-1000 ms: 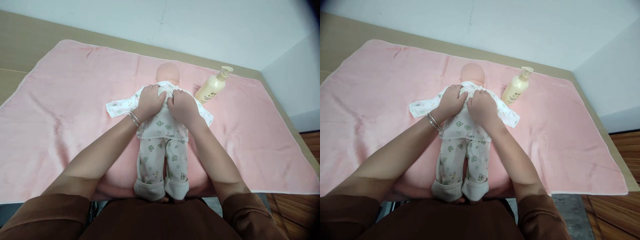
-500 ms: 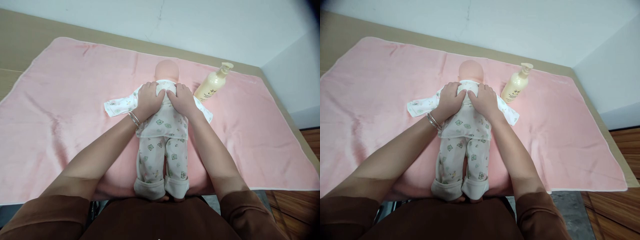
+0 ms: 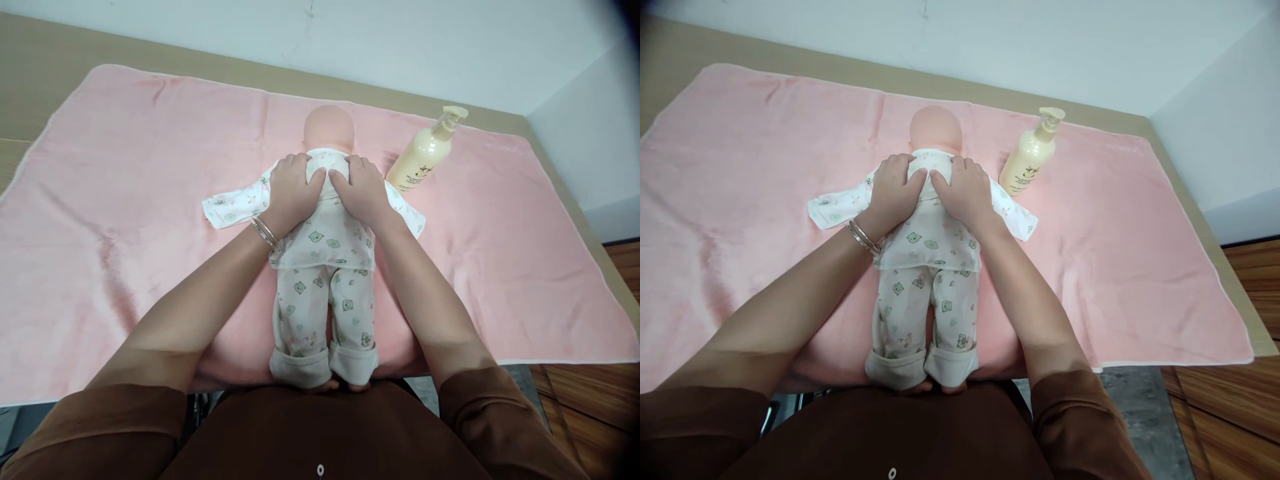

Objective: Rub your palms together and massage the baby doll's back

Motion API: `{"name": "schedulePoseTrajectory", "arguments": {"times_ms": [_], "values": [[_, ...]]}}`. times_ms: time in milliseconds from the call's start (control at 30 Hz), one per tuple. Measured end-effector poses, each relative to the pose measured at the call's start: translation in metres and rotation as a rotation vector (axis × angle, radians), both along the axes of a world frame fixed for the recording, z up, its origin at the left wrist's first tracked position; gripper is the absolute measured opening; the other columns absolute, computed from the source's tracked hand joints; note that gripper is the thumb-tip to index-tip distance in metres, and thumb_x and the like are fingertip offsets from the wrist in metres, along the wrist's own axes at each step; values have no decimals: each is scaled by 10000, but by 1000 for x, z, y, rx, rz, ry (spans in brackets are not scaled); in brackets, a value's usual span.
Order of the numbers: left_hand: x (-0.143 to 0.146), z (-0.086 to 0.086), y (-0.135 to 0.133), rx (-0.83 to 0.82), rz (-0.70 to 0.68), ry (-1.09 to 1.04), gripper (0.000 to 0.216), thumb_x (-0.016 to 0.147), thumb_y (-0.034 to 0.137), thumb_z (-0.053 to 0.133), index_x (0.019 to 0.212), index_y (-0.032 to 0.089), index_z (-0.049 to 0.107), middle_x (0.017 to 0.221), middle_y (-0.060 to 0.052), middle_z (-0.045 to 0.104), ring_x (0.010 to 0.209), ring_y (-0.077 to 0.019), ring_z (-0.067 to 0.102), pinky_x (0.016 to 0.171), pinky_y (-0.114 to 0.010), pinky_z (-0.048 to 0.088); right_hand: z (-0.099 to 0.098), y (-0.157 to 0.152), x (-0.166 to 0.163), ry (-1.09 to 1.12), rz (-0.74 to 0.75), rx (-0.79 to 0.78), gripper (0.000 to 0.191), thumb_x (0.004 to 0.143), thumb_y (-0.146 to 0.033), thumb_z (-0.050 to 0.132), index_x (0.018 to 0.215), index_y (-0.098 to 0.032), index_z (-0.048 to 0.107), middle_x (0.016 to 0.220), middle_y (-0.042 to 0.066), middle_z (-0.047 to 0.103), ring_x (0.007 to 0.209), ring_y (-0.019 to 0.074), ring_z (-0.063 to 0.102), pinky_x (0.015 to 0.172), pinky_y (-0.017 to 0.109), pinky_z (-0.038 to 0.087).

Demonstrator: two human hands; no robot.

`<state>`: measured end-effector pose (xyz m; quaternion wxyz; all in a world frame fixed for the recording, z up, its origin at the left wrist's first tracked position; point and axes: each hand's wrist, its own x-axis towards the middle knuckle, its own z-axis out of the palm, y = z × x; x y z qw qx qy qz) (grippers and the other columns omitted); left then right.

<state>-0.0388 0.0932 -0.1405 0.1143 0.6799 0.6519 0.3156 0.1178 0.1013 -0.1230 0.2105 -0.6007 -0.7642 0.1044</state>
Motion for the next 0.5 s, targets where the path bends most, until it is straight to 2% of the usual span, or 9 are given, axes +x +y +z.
{"name": "schedulePoseTrajectory", "arguments": {"times_ms": [233,367,500], "values": [[-1,1,-2,-11,-52,39,331,1016,383,435,1211,167,594,1246,-170,632,1260,-345,550,1152,-516,421,-1,0,1,-21,-2,-11,576,1031,-507,402,1370,-61,538,1346,190,596,1297,366,545,1135,539,432],[7,16,-25,41,-139,177,244,1011,267,396,1102,150,589,1184,-191,608,1228,-364,549,1129,-533,430,1,2,4,-36,26,-46,591,1039,-508,388,1390,-52,524,1398,197,568,1343,365,521,1167,540,409],[12,35,-37,9,-210,321,184,919,105,406,937,146,585,1069,-186,616,1138,-367,591,1029,-516,491,6,3,8,-87,73,-61,577,1057,-495,337,1383,-52,512,1386,209,569,1367,360,509,1179,555,404]]}}
